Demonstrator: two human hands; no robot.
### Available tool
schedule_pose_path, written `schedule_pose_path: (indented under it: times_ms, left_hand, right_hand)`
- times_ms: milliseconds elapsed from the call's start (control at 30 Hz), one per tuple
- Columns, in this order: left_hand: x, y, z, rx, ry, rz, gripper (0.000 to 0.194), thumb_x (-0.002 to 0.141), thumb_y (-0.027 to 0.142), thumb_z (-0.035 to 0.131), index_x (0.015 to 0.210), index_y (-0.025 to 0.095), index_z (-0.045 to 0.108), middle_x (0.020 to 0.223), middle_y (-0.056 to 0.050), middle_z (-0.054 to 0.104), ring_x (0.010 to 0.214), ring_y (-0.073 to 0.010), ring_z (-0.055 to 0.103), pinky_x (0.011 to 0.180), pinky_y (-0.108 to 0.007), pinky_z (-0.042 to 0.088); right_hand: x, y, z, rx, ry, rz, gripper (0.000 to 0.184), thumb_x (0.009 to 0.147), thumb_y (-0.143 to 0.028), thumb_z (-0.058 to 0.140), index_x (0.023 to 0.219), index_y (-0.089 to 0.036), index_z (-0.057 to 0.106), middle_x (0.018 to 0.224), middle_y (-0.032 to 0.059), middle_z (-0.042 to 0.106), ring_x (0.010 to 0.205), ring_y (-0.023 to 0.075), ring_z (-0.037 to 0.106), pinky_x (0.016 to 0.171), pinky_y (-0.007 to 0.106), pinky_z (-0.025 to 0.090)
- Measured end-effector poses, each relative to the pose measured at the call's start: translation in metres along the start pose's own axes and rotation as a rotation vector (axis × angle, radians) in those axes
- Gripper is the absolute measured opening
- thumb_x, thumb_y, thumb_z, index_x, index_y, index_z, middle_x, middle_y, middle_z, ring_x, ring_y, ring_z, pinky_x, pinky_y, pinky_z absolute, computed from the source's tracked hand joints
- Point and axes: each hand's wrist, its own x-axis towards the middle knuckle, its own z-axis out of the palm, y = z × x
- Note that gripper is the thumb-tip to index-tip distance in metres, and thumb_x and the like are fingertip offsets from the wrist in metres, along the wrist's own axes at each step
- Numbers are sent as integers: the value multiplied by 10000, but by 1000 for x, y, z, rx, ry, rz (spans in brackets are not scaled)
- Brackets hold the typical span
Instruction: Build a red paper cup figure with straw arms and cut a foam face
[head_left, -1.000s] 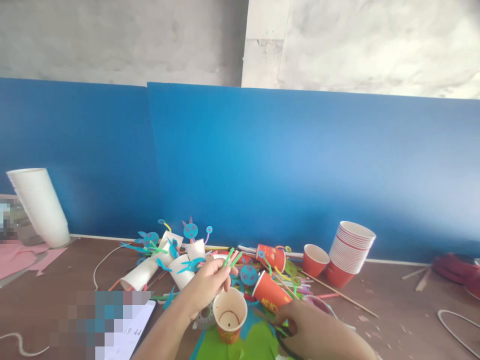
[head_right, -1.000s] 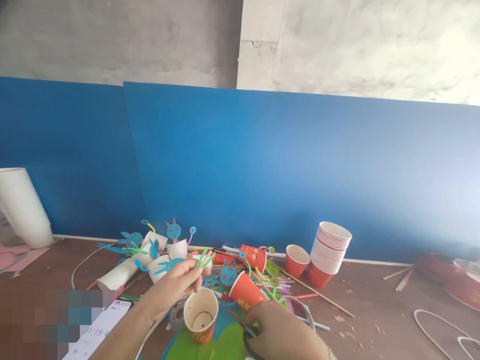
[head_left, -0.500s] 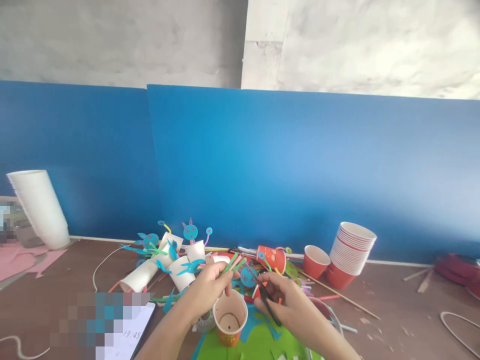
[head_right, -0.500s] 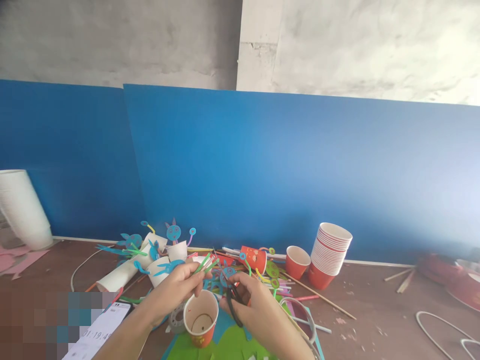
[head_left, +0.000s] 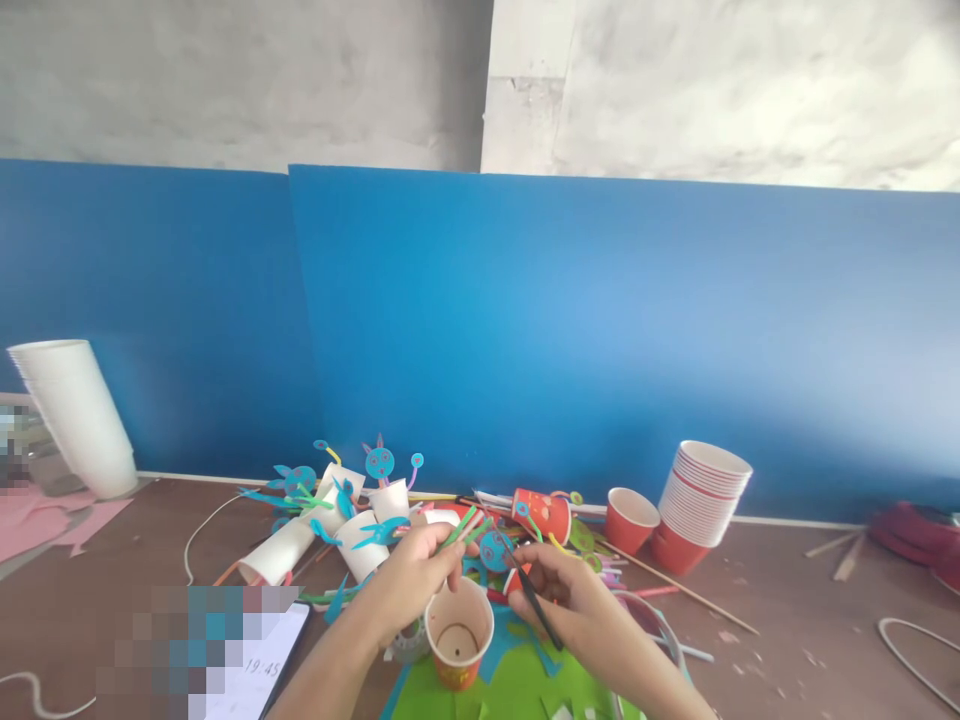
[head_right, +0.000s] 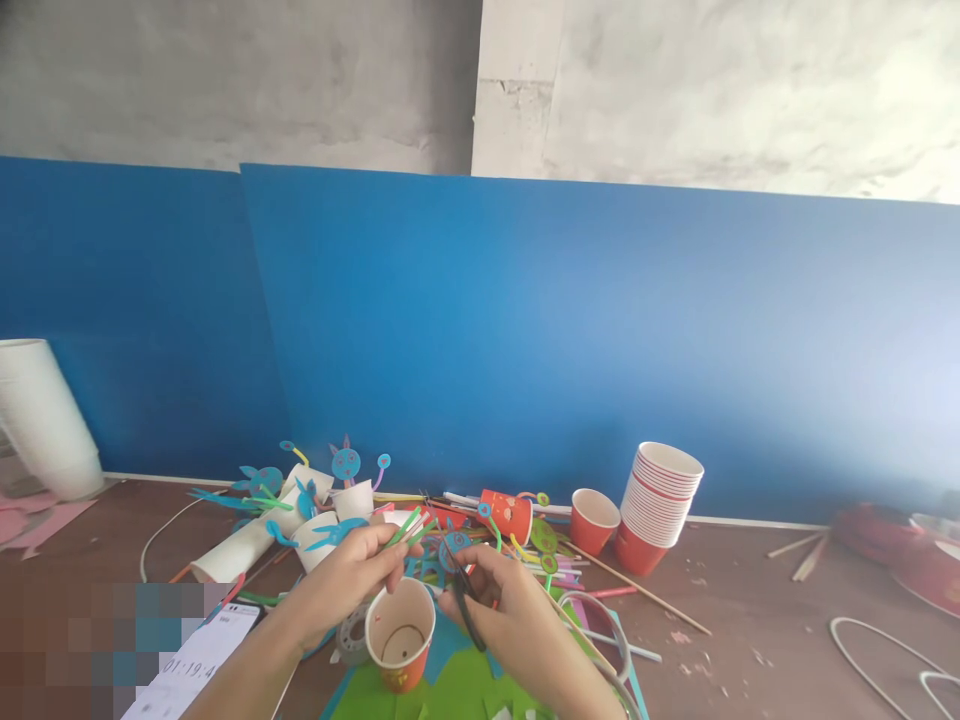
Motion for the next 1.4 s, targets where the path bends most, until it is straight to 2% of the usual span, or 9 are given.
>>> schedule_pose_path:
  times_ms: [333, 533, 667, 800, 900, 1167, 1400]
  left_hand:
    - [-5, 7, -1, -30, 20, 22, 401, 826, 513, 510, 572, 206, 556, 772, -41, 655, 729, -214, 592, 723, -285, 419]
    - [-7, 12, -3, -6, 27, 16, 401, 829, 502, 504, 560, 208, 543, 762, -44, 651, 705, -216, 593, 717, -292, 420]
    - [-7, 11, -2, 10, 15, 5, 397, 835, 502, 493, 563, 214, 505, 720, -25, 623, 666, -200, 571, 686, -275, 402]
    - [-6, 8, -1, 76, 20, 0, 374, 851, 479, 465, 578, 224, 451, 599, 18, 520, 597, -181, 517, 656, -271, 381]
    - [-6, 9, -1, 117, 10, -2, 365, 865, 458, 426, 585, 224, 428, 606, 25, 491, 576, -169, 479, 658, -280, 370]
    - [-7, 11, -1, 63, -2, 4, 380, 857, 478, 431, 575, 224, 445, 735, -26, 596, 687, -207, 557, 714, -292, 385]
    - [-6, 11, -4, -51, 13, 5, 398, 833, 502, 514, 560, 213, 495, 746, -50, 632, 851, -246, 592, 775, -291, 394]
  right_hand:
    - [-2, -3, 1, 62, -15, 20, 300, 750, -425, 709, 924, -192, 636, 610, -68, 425, 529, 93, 347, 489, 226, 265]
    - [-2, 0, 0, 98, -43, 0, 297, 812, -454, 645, 936, -184, 638, 584, -69, 424, 494, 87, 354, 470, 227, 255]
    - [-1, 4, 0, 72, -38, -10, 274, 803, -432, 652, 921, -185, 641, 588, -68, 426, 503, 86, 340, 470, 222, 259]
    - [1, 8, 2, 12, 5, -8, 259, 779, -395, 669, 929, -187, 637, 589, -71, 430, 513, 91, 361, 471, 217, 282]
    - [1, 9, 3, -1, 10, -14, 228, 787, -355, 655, 938, -185, 635, 586, -74, 431, 507, 88, 388, 470, 214, 286]
    - [2, 4, 6, 168, -21, -3, 254, 768, -400, 694, 864, -175, 628, 563, -77, 432, 477, 72, 338, 448, 209, 248]
    - [1, -4, -1, -16, 56, 36, 215, 755, -369, 680, 839, -174, 643, 523, -83, 358, 471, 86, 318, 454, 226, 217]
